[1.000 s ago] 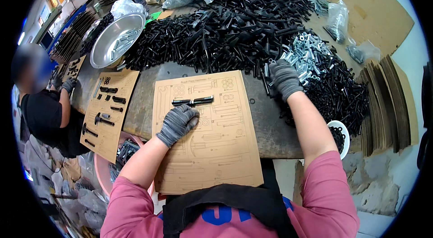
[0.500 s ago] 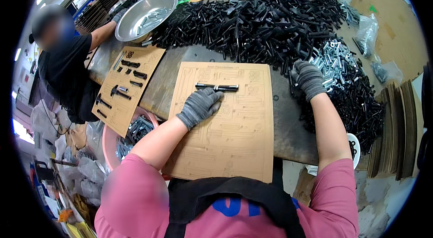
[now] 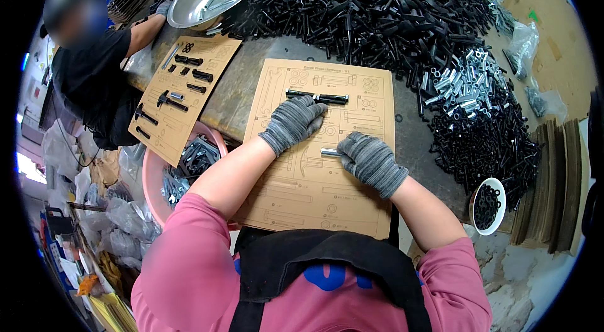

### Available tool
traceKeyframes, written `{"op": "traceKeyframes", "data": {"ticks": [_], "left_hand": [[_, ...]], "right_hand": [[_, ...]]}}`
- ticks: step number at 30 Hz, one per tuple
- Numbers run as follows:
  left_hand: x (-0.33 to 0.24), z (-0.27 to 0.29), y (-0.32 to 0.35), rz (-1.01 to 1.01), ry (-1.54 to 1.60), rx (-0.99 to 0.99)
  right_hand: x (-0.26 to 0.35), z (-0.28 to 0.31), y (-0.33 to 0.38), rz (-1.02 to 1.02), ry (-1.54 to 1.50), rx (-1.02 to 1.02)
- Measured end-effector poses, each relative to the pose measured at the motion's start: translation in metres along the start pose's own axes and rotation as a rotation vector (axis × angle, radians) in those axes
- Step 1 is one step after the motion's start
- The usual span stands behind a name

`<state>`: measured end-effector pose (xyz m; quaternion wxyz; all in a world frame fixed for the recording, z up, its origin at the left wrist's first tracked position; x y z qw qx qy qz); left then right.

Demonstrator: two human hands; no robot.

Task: The person assembles small metal hardware components on a cardboard template. They pick up cylindrical metal pieces and black plastic parts, fit them together, and place the assembled units into designated slots on the template. The person repeats this process multiple times, organizing the finished assemblies on the board.

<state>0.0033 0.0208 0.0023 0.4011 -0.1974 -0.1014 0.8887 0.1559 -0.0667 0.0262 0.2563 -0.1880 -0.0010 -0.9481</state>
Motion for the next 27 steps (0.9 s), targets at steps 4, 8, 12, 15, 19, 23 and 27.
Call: {"op": "traceKeyframes", "data": {"ticks": [4,8,12,15,19,23,27], "left_hand": [[-0.004,0.0,-0.003,-0.024,-0.035,-0.052],[-0.007,0.003,-0.003,-0.019,-0.033,-0.078],[-0.005,0.004,-0.003,-0.033,0.0,-0.08],[-0.007,0.006,-0.005,-0.028,0.011,-0.064],[-0.011,0.007,-0.01,-0.026,0.023,-0.03],[-0.007,0.004,-0.005,-0.007,-0.009,-0.018],[-0.006,0.004,-0.008,0.0,0.003,0.01]], "right_hand": [[0.007,0.005,0.0,-0.026,0.132,0.023],[-0.001,0.009,-0.002,-0.052,0.061,0.085],[-0.04,0.045,-0.008,-0.178,0.031,0.008],[-0.108,0.067,-0.018,-0.172,0.172,-0.308],[-0.183,0.136,-0.028,-0.347,0.345,-0.556],[-0.256,0.174,-0.04,-0.782,0.429,-0.442],[-0.3,0.191,-0.044,-0.901,0.466,-0.252]]}}
Point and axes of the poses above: each hand's wrist, its own y-axis away from the middle knuckle, its own z-axis out of the back of the hand, x = y × z, the point moved 4 cm from there along -y, towards the middle knuckle, and after that the axes turned 1 degree about -z, right-handed, at the moved point
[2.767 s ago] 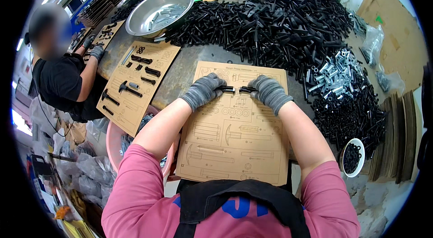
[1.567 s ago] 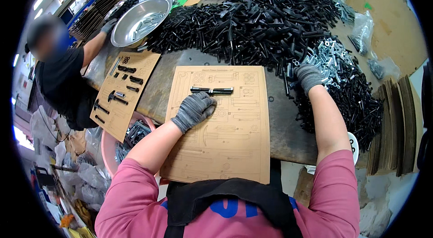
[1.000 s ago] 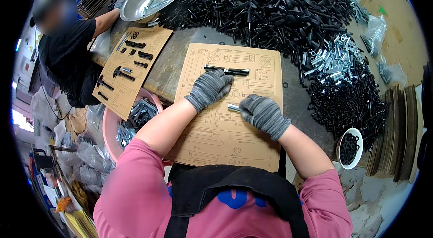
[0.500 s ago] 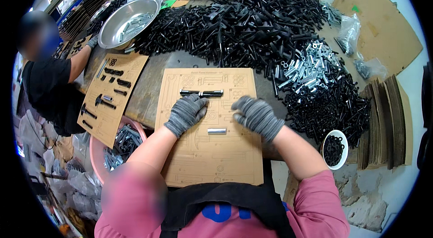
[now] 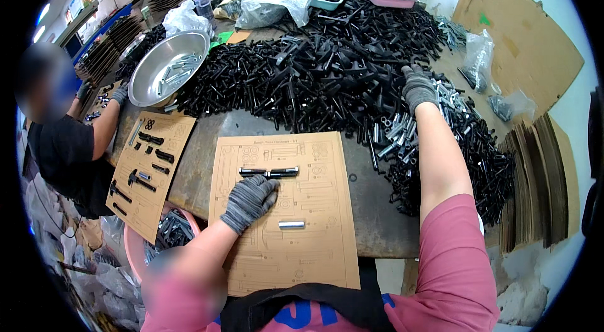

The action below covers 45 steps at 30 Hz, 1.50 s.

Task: The person assembles small metal hardware components on a cardboard template. They pick up cylindrical metal pieces and black plastic parts, fit them together, and place the assembled units into designated slots on the template. The person repeats this process multiple times, organizing the finished assemblies on the board.

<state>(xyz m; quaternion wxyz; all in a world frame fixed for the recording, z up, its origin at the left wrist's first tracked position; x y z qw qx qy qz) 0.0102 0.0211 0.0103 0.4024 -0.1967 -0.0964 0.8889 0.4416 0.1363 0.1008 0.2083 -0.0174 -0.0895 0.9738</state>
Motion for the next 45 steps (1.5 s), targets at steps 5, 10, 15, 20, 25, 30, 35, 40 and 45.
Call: {"op": "traceKeyframes", "data": {"ticks": [5,10,15,20,25,30,35,40,45], "left_hand": [[0.0,0.002,0.0,-0.004,0.047,-0.065],[-0.002,0.002,-0.002,-0.008,0.023,-0.058],[-0.001,0.003,0.0,0.003,0.045,-0.056],[0.001,0.0,0.003,0.02,-0.066,-0.048],[0.002,-0.004,0.002,0.008,-0.006,-0.053],[0.004,0.001,0.007,0.005,0.027,-0.09],[0.003,0.007,0.019,0.229,0.484,-0.14],[-0.039,0.033,0.051,0.132,0.373,0.056],[-0.066,0.026,0.06,0.038,0.015,0.306]], "right_hand": [[0.021,0.011,-0.006,0.014,0.283,0.122],[-0.003,-0.005,-0.018,0.215,0.409,-0.059],[-0.015,0.015,0.013,0.221,0.164,-0.281],[0.004,0.052,0.08,0.259,-0.168,-0.397],[0.078,0.044,0.192,0.517,-0.266,-0.058],[0.168,0.028,0.3,0.98,-0.033,0.355],[0.181,0.027,0.321,0.971,0.063,0.303],[0.139,0.043,0.3,0.754,-0.142,0.175],[0.111,0.054,0.296,0.601,-0.225,0.039]]}}
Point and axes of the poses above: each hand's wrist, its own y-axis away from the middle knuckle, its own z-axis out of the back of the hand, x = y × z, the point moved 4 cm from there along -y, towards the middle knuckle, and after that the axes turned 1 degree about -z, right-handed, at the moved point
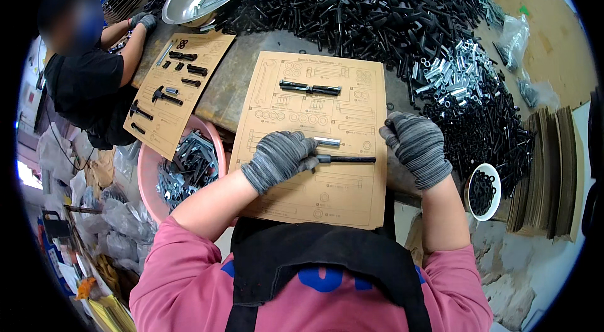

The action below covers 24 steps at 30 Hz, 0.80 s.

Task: The person assembles small metal hardware components on a cardboard template. They pick up cylindrical metal pieces and black plastic parts, fit them together, and place the assembled units into designated slots on the template. The person repeats this process multiple times, organizing the finished assemblies on the board.

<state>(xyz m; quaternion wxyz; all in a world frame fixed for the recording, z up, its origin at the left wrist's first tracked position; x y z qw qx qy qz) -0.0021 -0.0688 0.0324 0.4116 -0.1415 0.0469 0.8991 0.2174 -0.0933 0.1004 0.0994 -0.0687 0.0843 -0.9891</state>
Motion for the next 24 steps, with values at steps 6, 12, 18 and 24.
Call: {"op": "traceKeyframes", "data": {"ticks": [6,12,18,24], "left_hand": [[-0.016,0.001,0.007,0.012,-0.01,0.002],[0.014,0.0,0.017,0.037,-0.035,-0.056],[0.017,0.002,0.009,0.054,-0.018,-0.039],[0.012,0.02,0.021,0.079,0.194,-0.194]], "right_hand": [[-0.022,0.003,0.022,-0.022,-0.023,-0.134],[-0.042,0.011,0.043,-0.157,-0.147,-0.154],[-0.039,0.022,0.046,-0.132,-0.204,-0.281],[-0.008,0.018,0.037,-0.235,-0.788,-0.137]]}}
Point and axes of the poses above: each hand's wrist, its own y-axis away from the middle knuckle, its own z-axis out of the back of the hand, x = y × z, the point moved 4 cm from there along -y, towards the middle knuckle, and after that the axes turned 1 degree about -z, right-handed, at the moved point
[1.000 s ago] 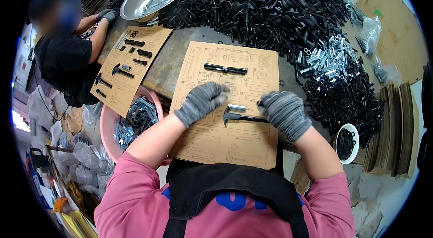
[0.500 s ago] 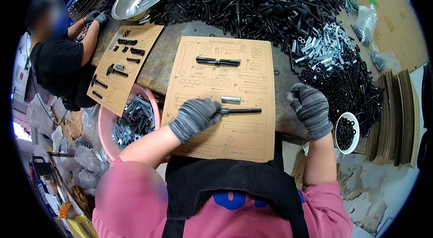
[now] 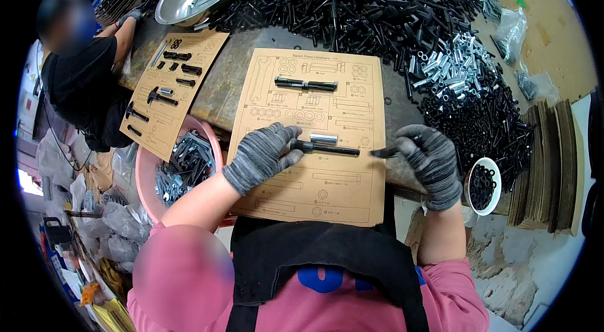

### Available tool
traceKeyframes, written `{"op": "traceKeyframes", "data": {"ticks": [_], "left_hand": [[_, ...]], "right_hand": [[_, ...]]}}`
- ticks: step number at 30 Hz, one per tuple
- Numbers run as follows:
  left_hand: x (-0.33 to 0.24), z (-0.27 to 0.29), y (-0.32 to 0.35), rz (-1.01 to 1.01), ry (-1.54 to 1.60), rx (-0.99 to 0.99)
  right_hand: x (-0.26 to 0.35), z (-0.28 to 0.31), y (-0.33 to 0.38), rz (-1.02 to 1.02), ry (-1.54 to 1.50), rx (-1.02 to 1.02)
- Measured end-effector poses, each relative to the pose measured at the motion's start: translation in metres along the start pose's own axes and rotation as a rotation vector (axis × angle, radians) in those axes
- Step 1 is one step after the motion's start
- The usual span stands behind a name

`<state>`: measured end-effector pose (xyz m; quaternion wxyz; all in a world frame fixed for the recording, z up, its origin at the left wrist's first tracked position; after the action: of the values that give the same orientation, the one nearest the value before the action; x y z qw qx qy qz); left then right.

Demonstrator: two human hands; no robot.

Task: The person assembles small metal hardware components on a cardboard template. They pick up cylindrical metal pieces and black plastic parts, fit them together, and place the assembled units into designated slots on the template. The person repeats this process multiple times, organizing the finished assemblies on the board.

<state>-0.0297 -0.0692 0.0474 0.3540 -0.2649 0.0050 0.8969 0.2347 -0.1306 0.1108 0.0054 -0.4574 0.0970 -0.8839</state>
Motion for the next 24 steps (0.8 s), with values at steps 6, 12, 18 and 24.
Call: {"op": "traceKeyframes", "data": {"ticks": [6,12,18,24], "left_hand": [[0.003,-0.001,0.044,0.466,1.242,0.158],[0.031,0.024,0.08,0.563,1.002,0.075],[0.036,0.035,0.095,0.144,0.079,0.272],[0.046,0.031,0.102,0.183,0.121,0.264]], "right_hand": [[0.014,-0.075,0.007,-0.157,-0.578,0.362],[0.013,-0.152,0.02,0.053,-0.305,0.496],[0.03,-0.172,0.038,0.295,0.431,0.632],[0.022,-0.152,0.034,0.272,0.387,0.551]]}}
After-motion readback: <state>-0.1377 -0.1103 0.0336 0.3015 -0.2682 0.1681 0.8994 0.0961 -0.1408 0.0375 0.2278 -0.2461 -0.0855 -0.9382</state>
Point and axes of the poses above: each hand's wrist, its own y-axis away from the middle knuckle, its own z-axis out of the back of the hand, x = y × z, the point moved 4 cm from there along -y, towards the middle knuckle, and after that the axes turned 1 degree about -z, right-handed, at the moved point
